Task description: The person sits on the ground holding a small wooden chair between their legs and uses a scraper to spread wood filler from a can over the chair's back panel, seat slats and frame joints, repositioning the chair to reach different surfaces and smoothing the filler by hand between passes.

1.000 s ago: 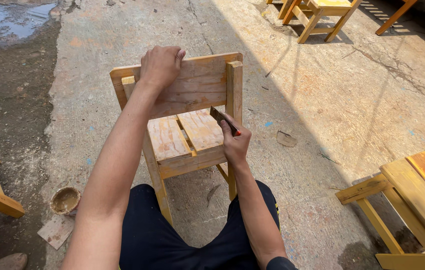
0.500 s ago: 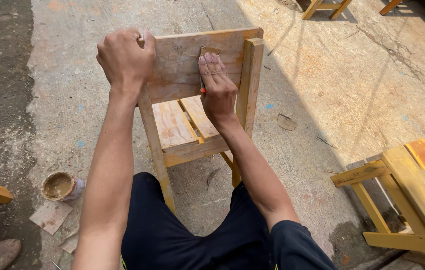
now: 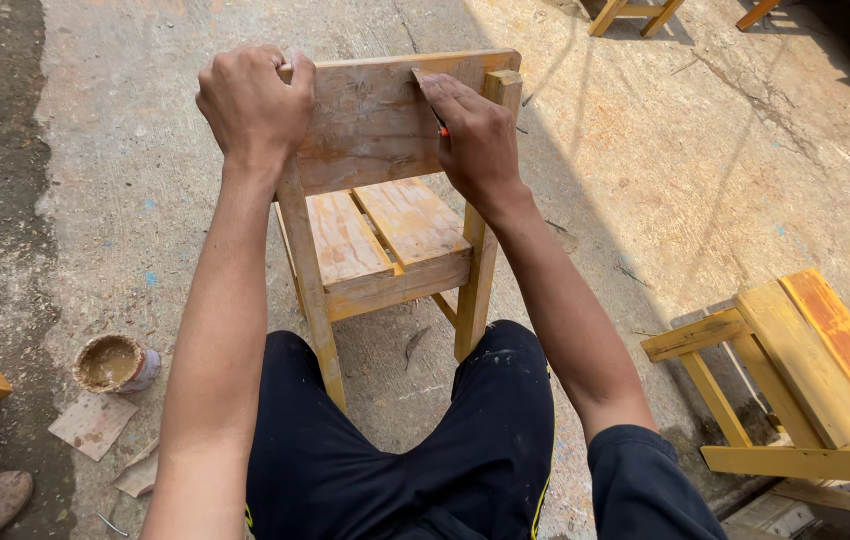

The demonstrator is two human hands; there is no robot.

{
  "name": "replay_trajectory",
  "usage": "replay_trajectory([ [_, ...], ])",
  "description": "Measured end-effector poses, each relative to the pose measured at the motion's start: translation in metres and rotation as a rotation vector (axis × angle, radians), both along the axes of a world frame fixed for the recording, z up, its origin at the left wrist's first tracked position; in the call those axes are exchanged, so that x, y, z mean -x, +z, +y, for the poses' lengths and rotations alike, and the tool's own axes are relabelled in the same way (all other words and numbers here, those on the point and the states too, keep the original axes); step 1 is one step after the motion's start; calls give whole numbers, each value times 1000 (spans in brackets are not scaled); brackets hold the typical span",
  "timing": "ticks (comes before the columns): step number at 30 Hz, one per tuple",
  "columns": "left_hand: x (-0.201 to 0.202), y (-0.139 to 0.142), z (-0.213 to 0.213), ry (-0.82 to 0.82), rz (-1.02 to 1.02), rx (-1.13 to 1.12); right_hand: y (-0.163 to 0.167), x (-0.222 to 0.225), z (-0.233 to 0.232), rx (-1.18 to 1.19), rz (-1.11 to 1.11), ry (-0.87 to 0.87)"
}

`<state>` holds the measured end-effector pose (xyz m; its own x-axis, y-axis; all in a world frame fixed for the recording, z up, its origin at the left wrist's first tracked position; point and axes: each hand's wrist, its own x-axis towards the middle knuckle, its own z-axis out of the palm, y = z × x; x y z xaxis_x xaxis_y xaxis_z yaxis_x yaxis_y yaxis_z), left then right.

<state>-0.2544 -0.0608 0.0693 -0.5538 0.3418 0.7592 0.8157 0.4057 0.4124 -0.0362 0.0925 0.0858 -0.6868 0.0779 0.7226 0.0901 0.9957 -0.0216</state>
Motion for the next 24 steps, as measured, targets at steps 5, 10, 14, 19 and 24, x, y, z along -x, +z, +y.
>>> replay_trajectory([
  [5, 9, -9, 6, -16, 13, 21, -5, 5, -5, 43, -18, 47],
  [10, 3, -5, 3, -18, -70, 40, 3, -8, -10, 167, -136, 27],
  [14, -1, 2, 0, -10, -47, 19, -3, -10, -19, 175, 58, -10],
  [19, 1, -4, 0, -10, 12, 4, -39, 16, -25, 76, 112, -161],
  [24, 8, -10, 7, 0, -65, 32, -72, 34, -23, 110, 136, -209],
])
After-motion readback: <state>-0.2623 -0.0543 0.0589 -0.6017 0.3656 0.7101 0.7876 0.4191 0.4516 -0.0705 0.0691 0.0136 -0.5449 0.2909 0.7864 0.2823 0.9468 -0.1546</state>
